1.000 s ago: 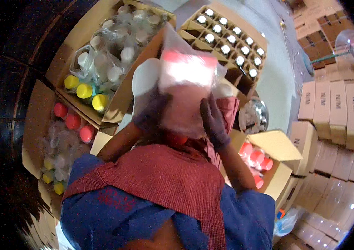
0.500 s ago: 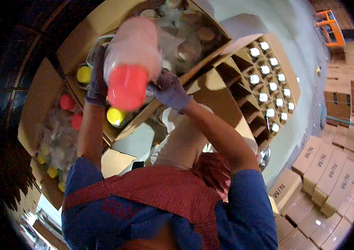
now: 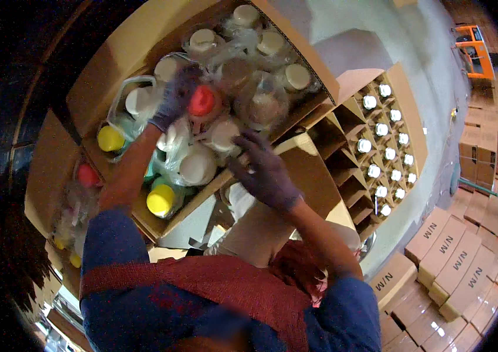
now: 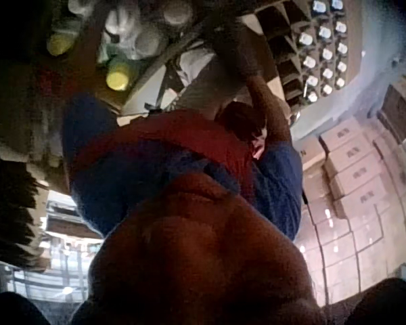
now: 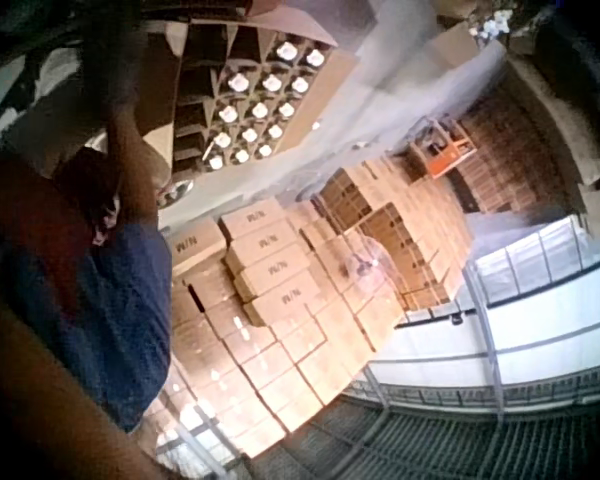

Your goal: The person assembles plastic containers by inserting lids and black rubber stoppers into the openings. They handle multiple containers, including white and pink ones, and place them into cardboard boxes. The person also removes plastic wrapping from the containers during the process.

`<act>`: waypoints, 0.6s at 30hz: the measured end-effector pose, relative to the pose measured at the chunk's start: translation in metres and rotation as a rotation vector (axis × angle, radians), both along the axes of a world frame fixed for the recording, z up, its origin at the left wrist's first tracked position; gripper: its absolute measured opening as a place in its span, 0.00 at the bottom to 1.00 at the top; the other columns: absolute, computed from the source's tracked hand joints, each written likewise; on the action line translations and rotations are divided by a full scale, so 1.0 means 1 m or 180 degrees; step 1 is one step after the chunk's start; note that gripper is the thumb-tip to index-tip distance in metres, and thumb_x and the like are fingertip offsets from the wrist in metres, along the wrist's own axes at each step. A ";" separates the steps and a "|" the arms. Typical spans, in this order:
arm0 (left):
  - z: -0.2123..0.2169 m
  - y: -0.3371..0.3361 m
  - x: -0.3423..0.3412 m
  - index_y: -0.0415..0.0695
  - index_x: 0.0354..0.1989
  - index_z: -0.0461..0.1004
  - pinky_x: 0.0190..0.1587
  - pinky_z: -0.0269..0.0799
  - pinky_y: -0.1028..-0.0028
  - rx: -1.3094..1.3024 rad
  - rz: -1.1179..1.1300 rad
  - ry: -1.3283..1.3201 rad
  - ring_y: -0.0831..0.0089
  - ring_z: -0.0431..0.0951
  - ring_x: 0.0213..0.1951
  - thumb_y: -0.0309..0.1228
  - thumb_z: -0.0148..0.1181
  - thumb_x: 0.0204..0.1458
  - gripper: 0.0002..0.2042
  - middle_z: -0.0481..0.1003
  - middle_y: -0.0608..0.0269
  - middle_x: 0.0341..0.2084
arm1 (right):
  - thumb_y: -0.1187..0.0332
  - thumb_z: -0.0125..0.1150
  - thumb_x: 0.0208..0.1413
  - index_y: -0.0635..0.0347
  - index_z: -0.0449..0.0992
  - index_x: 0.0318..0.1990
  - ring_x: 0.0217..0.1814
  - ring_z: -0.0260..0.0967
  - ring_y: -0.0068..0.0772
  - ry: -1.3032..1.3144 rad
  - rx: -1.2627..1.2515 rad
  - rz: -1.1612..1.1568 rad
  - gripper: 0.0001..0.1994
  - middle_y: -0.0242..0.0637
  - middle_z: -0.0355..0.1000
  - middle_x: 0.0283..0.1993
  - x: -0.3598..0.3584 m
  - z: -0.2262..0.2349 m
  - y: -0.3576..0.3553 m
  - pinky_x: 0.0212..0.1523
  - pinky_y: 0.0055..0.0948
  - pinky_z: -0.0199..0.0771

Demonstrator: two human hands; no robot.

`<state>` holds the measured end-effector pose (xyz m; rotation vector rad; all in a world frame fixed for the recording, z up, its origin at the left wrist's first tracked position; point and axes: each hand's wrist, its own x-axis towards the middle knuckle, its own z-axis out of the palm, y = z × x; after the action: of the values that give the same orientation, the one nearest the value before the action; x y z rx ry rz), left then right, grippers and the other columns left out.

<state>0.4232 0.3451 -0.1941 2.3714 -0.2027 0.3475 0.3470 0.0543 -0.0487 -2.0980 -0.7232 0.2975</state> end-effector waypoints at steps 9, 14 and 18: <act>-0.042 0.003 0.082 0.45 0.55 0.71 0.56 0.65 0.60 0.2578 0.0110 0.1332 0.55 0.70 0.55 0.48 0.50 0.53 0.26 0.71 0.50 0.54 | 0.67 0.53 0.61 0.66 0.71 0.51 0.58 0.67 0.44 0.1096 -0.0530 -0.1369 0.15 0.49 0.69 0.54 -0.053 -0.003 -0.121 0.58 0.35 0.65; -0.020 -0.003 0.064 0.46 0.54 0.72 0.65 0.53 0.62 0.2351 0.0139 0.2114 0.60 0.67 0.59 0.43 0.55 0.50 0.23 0.71 0.54 0.54 | 0.66 0.52 0.60 0.65 0.72 0.51 0.58 0.66 0.49 0.0910 -0.0950 -0.1470 0.15 0.50 0.69 0.54 -0.122 -0.003 -0.162 0.58 0.38 0.66; 0.094 0.025 0.016 0.44 0.49 0.73 0.64 0.55 0.62 0.3354 -0.0602 0.0920 0.62 0.71 0.54 0.41 0.58 0.47 0.21 0.74 0.56 0.50 | 0.65 0.55 0.59 0.63 0.73 0.50 0.58 0.65 0.52 0.0818 -0.1355 -0.1569 0.15 0.52 0.69 0.54 -0.188 0.012 -0.183 0.58 0.41 0.65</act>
<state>0.4393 0.3705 -0.1005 3.3438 -0.5753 -0.2858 0.1592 -0.1285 -0.0368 -2.4911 0.0277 0.4614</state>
